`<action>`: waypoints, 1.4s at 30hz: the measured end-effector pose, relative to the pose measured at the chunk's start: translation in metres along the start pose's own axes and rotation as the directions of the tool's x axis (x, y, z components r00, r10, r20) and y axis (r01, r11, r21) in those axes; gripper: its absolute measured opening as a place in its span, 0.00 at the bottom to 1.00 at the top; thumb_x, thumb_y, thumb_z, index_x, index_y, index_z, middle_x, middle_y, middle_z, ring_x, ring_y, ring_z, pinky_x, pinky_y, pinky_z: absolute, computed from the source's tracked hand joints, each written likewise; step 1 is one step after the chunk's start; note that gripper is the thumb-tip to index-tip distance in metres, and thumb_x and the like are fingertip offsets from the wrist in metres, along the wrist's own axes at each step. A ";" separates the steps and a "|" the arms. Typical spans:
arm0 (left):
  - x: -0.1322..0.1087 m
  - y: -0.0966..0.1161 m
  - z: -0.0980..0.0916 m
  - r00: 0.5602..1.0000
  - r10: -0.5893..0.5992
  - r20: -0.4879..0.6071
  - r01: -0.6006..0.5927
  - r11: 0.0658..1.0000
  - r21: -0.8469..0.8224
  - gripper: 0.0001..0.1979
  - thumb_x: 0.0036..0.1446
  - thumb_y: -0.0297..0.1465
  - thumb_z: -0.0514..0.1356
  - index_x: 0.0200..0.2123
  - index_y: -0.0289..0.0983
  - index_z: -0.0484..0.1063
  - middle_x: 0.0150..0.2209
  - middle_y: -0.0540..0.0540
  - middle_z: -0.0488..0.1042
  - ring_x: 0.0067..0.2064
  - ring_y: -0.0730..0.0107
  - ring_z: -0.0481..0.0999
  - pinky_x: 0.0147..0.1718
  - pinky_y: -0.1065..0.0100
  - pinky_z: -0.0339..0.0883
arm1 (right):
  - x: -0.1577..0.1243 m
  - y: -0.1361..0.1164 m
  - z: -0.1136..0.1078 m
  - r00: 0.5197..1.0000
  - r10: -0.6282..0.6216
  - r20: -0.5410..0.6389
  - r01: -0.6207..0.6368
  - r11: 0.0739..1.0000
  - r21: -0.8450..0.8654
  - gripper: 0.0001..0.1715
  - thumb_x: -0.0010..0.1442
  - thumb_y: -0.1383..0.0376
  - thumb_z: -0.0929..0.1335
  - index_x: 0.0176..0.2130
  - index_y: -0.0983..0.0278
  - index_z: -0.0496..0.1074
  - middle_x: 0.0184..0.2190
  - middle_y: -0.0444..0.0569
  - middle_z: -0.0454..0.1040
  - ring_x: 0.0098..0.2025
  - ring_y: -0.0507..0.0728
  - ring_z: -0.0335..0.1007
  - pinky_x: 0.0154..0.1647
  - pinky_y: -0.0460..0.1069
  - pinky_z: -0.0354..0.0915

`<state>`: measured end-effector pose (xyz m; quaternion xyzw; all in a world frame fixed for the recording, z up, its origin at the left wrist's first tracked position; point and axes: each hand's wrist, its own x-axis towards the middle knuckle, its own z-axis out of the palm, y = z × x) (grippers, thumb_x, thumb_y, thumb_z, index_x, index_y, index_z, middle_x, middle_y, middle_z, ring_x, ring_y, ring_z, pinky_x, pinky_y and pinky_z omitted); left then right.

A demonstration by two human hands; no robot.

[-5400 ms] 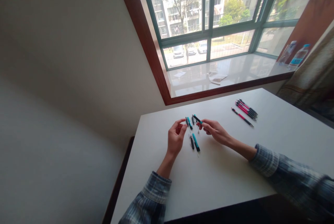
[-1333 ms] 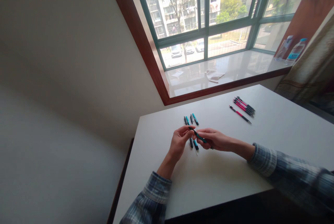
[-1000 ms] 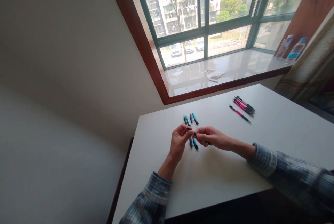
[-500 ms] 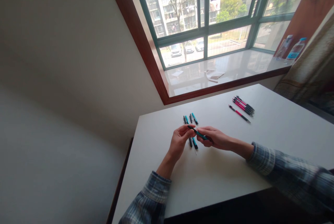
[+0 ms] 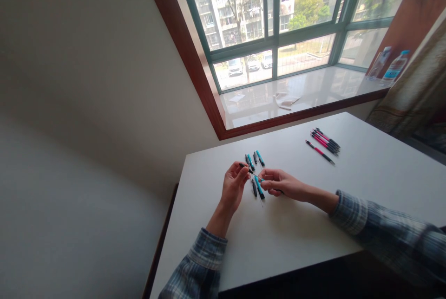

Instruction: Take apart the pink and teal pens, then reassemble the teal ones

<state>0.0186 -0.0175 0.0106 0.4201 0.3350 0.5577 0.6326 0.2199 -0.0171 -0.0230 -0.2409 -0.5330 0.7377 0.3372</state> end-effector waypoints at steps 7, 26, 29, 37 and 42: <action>0.002 0.001 -0.004 0.998 -0.028 -0.052 0.019 0.987 -0.158 0.15 0.52 0.39 0.74 0.39 0.38 0.77 0.42 0.49 0.72 0.39 0.74 0.71 0.38 0.71 0.68 | 0.001 0.005 -0.003 0.998 -0.009 -0.055 0.006 0.999 -0.044 0.21 0.63 0.49 0.73 0.47 0.62 0.73 0.28 0.40 0.63 0.25 0.48 0.51 0.23 0.44 0.46; -0.006 0.008 0.012 0.995 -0.012 0.101 -0.032 0.905 0.425 0.15 0.56 0.42 0.70 0.35 0.35 0.81 0.31 0.45 0.78 0.32 0.68 0.72 0.35 0.67 0.65 | 0.001 -0.003 0.003 0.998 -0.018 -0.055 0.022 0.997 0.075 0.19 0.65 0.51 0.73 0.45 0.63 0.73 0.26 0.39 0.57 0.24 0.47 0.47 0.23 0.45 0.44; -0.005 0.006 0.012 0.994 0.007 0.111 -0.051 0.917 0.396 0.16 0.54 0.42 0.72 0.29 0.34 0.80 0.30 0.44 0.78 0.33 0.66 0.74 0.36 0.67 0.67 | 0.001 -0.003 0.004 1.000 0.002 -0.030 0.000 0.997 0.076 0.21 0.64 0.50 0.73 0.45 0.64 0.73 0.26 0.38 0.57 0.24 0.47 0.46 0.23 0.45 0.44; 0.009 0.002 -0.008 0.965 0.151 -0.213 -0.133 0.986 0.095 0.16 0.53 0.42 0.73 0.31 0.36 0.75 0.28 0.53 0.67 0.25 0.80 0.59 0.29 0.73 0.62 | -0.001 0.000 -0.001 0.990 -0.041 -0.137 0.006 0.969 -0.246 0.24 0.61 0.46 0.73 0.41 0.64 0.75 0.23 0.38 0.58 0.23 0.48 0.47 0.23 0.45 0.44; 0.009 0.003 -0.009 0.977 0.095 -0.188 -0.079 0.992 0.094 0.16 0.52 0.40 0.74 0.32 0.35 0.76 0.30 0.52 0.68 0.26 0.81 0.60 0.29 0.74 0.62 | 0.000 -0.004 -0.003 0.952 -0.181 -0.247 0.066 0.909 -0.412 0.28 0.62 0.43 0.71 0.35 0.66 0.76 0.24 0.41 0.63 0.25 0.50 0.52 0.26 0.46 0.49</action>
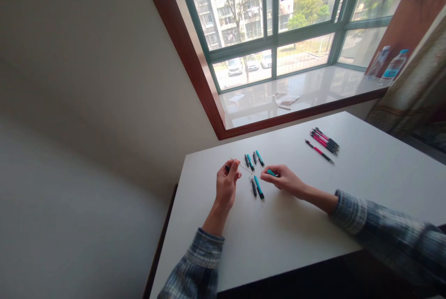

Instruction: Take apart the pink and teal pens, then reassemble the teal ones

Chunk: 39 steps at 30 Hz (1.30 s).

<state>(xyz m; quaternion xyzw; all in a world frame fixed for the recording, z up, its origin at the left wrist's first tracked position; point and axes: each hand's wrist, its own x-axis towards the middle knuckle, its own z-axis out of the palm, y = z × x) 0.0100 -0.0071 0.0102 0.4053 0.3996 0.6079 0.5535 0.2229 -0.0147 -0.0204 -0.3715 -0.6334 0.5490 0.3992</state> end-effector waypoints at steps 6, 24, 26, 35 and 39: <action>-0.007 -0.006 0.008 0.993 -0.036 0.109 0.012 0.977 0.212 0.16 0.54 0.42 0.72 0.34 0.35 0.79 0.30 0.50 0.71 0.28 0.77 0.64 0.28 0.72 0.61 | 0.000 -0.003 -0.001 0.994 -0.075 0.074 0.084 0.987 -0.134 0.28 0.63 0.43 0.71 0.31 0.66 0.75 0.24 0.42 0.63 0.28 0.51 0.54 0.29 0.47 0.51; 0.005 -0.002 -0.010 0.993 -0.060 -0.103 0.065 0.997 0.052 0.19 0.52 0.43 0.73 0.37 0.36 0.74 0.20 0.59 0.55 0.22 0.79 0.54 0.24 0.72 0.54 | -0.004 -0.015 -0.016 0.983 -0.172 0.065 0.179 0.818 -0.547 0.11 0.59 0.64 0.67 0.26 0.63 0.66 0.22 0.39 0.60 0.26 0.50 0.51 0.28 0.47 0.51; 0.005 -0.007 -0.010 0.993 -0.068 -0.100 0.076 0.995 0.071 0.19 0.51 0.43 0.73 0.36 0.36 0.73 0.19 0.59 0.55 0.22 0.79 0.54 0.24 0.72 0.54 | -0.002 -0.015 -0.026 0.987 -0.153 -0.038 0.094 0.763 -0.639 0.11 0.59 0.63 0.67 0.26 0.63 0.66 0.21 0.40 0.61 0.25 0.50 0.52 0.29 0.48 0.49; 0.003 -0.016 -0.005 0.996 -0.082 -0.043 0.088 0.981 0.172 0.19 0.49 0.44 0.73 0.36 0.36 0.76 0.21 0.58 0.58 0.22 0.79 0.55 0.25 0.72 0.57 | -0.010 -0.006 -0.038 0.992 0.115 0.046 -0.032 0.599 -0.800 0.17 0.53 0.62 0.70 0.20 0.62 0.61 0.17 0.42 0.59 0.22 0.51 0.47 0.27 0.51 0.43; 0.003 -0.013 -0.003 0.997 -0.071 -0.034 0.077 0.976 0.205 0.19 0.50 0.45 0.72 0.36 0.36 0.77 0.21 0.57 0.60 0.22 0.79 0.57 0.24 0.72 0.56 | -0.010 -0.007 -0.032 0.992 0.099 0.080 0.006 0.593 -0.805 0.18 0.53 0.62 0.71 0.19 0.63 0.62 0.17 0.43 0.60 0.22 0.51 0.47 0.27 0.51 0.43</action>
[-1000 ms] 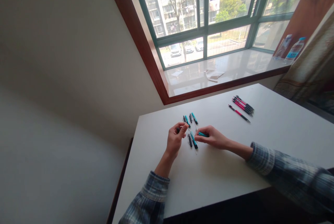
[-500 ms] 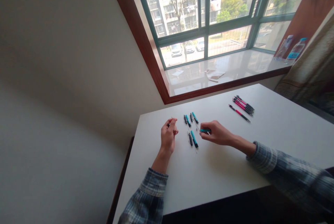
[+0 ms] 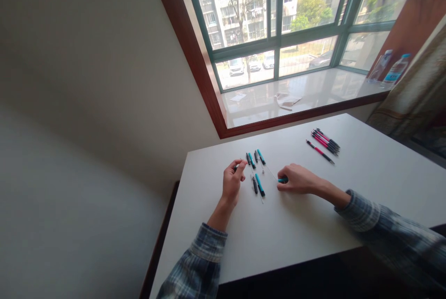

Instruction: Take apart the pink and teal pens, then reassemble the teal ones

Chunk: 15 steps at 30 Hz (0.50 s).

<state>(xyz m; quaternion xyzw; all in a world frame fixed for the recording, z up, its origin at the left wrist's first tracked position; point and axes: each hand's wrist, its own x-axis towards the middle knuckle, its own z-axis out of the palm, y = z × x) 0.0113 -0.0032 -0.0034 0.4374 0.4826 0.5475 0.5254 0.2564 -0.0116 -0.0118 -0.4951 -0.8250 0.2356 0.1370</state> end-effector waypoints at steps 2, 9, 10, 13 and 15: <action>0.000 0.000 0.000 1.000 0.008 0.000 -0.008 1.000 0.006 0.19 0.51 0.45 0.72 0.36 0.36 0.77 0.22 0.56 0.61 0.22 0.79 0.57 0.24 0.72 0.56 | 0.001 -0.001 -0.001 1.000 -0.027 -0.004 0.027 1.000 -0.004 0.20 0.55 0.60 0.71 0.19 0.63 0.63 0.17 0.43 0.61 0.22 0.50 0.47 0.26 0.50 0.44; 0.001 -0.002 -0.001 1.000 0.004 0.014 -0.005 1.000 0.013 0.19 0.51 0.45 0.72 0.36 0.35 0.77 0.20 0.57 0.60 0.22 0.79 0.55 0.24 0.72 0.55 | 0.005 0.002 -0.001 0.993 -0.060 -0.102 0.068 0.995 0.078 0.14 0.62 0.58 0.69 0.29 0.62 0.75 0.22 0.45 0.72 0.24 0.52 0.60 0.30 0.48 0.54; 0.001 -0.002 -0.001 1.000 0.005 0.018 -0.006 1.000 0.017 0.19 0.52 0.45 0.71 0.36 0.35 0.77 0.20 0.57 0.59 0.22 0.79 0.55 0.24 0.72 0.55 | 0.006 0.003 -0.001 0.990 -0.063 -0.124 0.076 0.992 0.105 0.10 0.63 0.60 0.69 0.33 0.62 0.78 0.25 0.46 0.75 0.25 0.52 0.63 0.31 0.48 0.56; 0.001 -0.003 -0.001 1.000 0.006 0.027 -0.006 1.000 0.027 0.19 0.52 0.45 0.71 0.36 0.35 0.77 0.21 0.57 0.59 0.22 0.79 0.55 0.24 0.72 0.55 | 0.008 0.009 0.001 0.980 -0.120 -0.159 0.145 0.976 0.161 0.09 0.63 0.64 0.69 0.42 0.59 0.80 0.35 0.47 0.81 0.30 0.54 0.71 0.36 0.47 0.62; 0.001 -0.003 -0.001 1.000 0.002 0.025 -0.003 0.999 0.033 0.19 0.52 0.45 0.71 0.36 0.35 0.77 0.21 0.57 0.59 0.22 0.78 0.55 0.24 0.72 0.55 | 0.010 0.013 0.004 0.972 -0.180 -0.153 0.204 0.966 0.160 0.10 0.63 0.66 0.69 0.43 0.58 0.81 0.39 0.48 0.81 0.34 0.55 0.74 0.39 0.47 0.64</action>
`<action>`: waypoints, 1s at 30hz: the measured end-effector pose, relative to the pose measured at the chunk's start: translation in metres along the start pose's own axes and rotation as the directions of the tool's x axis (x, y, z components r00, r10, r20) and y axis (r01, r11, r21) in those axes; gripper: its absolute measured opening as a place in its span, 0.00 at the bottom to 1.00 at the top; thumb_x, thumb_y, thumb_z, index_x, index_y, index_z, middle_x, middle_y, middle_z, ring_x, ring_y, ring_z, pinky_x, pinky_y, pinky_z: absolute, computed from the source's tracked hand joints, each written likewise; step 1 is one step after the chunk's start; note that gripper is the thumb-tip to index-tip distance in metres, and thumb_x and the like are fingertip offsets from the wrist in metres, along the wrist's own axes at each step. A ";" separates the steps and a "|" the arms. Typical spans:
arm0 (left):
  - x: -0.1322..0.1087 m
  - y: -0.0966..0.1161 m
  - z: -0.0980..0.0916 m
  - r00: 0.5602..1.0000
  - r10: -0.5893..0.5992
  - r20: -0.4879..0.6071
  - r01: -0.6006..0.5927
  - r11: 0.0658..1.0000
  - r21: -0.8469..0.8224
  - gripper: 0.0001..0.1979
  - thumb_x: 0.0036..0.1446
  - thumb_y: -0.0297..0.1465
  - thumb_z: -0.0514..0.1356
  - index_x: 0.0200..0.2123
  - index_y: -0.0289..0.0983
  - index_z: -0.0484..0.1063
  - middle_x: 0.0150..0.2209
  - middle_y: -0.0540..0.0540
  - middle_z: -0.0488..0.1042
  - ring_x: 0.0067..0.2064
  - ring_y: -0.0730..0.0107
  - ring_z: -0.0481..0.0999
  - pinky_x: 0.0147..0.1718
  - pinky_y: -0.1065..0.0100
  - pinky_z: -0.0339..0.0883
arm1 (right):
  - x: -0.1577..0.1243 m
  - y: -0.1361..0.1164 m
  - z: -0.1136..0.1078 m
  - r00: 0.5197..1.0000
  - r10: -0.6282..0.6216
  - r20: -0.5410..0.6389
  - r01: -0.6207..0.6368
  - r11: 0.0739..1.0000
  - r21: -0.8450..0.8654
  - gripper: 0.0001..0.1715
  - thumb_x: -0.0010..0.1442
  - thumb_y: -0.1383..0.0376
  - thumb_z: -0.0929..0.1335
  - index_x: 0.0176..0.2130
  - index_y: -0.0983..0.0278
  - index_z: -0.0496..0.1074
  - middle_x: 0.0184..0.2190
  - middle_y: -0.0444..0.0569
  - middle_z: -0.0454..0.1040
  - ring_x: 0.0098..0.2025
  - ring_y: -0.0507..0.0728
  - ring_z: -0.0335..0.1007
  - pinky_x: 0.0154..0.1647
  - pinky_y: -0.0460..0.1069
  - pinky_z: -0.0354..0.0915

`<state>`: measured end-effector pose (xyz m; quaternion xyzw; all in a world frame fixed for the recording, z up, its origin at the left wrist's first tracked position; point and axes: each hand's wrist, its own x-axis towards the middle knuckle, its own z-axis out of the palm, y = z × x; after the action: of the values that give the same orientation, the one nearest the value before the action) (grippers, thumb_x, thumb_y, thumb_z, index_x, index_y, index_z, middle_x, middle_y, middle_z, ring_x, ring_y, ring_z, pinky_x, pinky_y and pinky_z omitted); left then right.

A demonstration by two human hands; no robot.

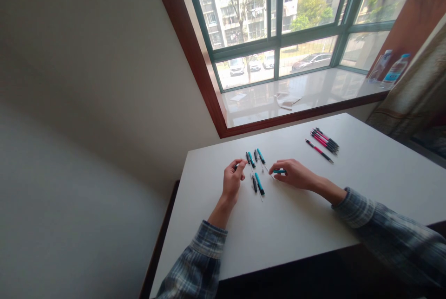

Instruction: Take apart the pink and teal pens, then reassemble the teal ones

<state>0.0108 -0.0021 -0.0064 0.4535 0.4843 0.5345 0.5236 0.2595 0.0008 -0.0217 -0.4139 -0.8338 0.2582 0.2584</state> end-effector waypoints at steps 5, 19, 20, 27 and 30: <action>0.000 0.000 0.000 1.000 -0.002 0.002 0.002 1.000 0.012 0.19 0.52 0.45 0.70 0.37 0.35 0.77 0.21 0.57 0.60 0.23 0.78 0.55 0.25 0.72 0.55 | -0.001 0.001 0.005 0.997 -0.065 0.042 0.067 0.997 -0.025 0.08 0.64 0.65 0.70 0.40 0.58 0.82 0.38 0.48 0.82 0.37 0.57 0.77 0.43 0.48 0.66; -0.004 0.003 0.003 1.000 -0.004 0.005 0.004 1.000 0.016 0.18 0.53 0.44 0.70 0.37 0.35 0.76 0.23 0.56 0.62 0.23 0.79 0.56 0.24 0.72 0.55 | -0.002 -0.007 0.007 0.987 -0.148 0.062 0.148 0.989 -0.003 0.08 0.65 0.67 0.70 0.40 0.58 0.82 0.43 0.48 0.81 0.41 0.57 0.79 0.46 0.49 0.68; -0.004 0.004 0.003 1.000 -0.003 0.006 0.003 1.000 0.018 0.18 0.53 0.44 0.70 0.37 0.35 0.77 0.24 0.55 0.63 0.23 0.79 0.56 0.24 0.72 0.55 | -0.002 -0.007 0.007 0.987 -0.150 0.061 0.150 0.989 -0.002 0.08 0.65 0.67 0.70 0.40 0.59 0.82 0.43 0.48 0.81 0.41 0.57 0.79 0.46 0.49 0.68; -0.004 0.005 0.004 1.000 -0.009 0.014 0.009 0.999 0.032 0.19 0.52 0.44 0.70 0.37 0.35 0.77 0.23 0.56 0.62 0.23 0.79 0.56 0.24 0.72 0.55 | -0.004 -0.011 0.008 0.987 -0.154 0.047 0.154 0.988 0.000 0.09 0.64 0.69 0.70 0.41 0.59 0.81 0.43 0.49 0.81 0.41 0.57 0.79 0.46 0.49 0.69; -0.004 0.004 0.004 1.000 -0.012 0.021 0.011 0.999 0.036 0.19 0.52 0.45 0.70 0.36 0.35 0.77 0.22 0.56 0.61 0.23 0.79 0.55 0.24 0.72 0.54 | -0.004 -0.011 0.007 0.986 -0.161 0.050 0.162 0.987 -0.001 0.09 0.64 0.70 0.70 0.41 0.59 0.81 0.43 0.49 0.81 0.40 0.57 0.78 0.46 0.49 0.69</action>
<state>0.0147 -0.0061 -0.0015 0.4656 0.4906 0.5180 0.5236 0.2508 -0.0093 -0.0210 -0.3389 -0.8714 0.2447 0.2566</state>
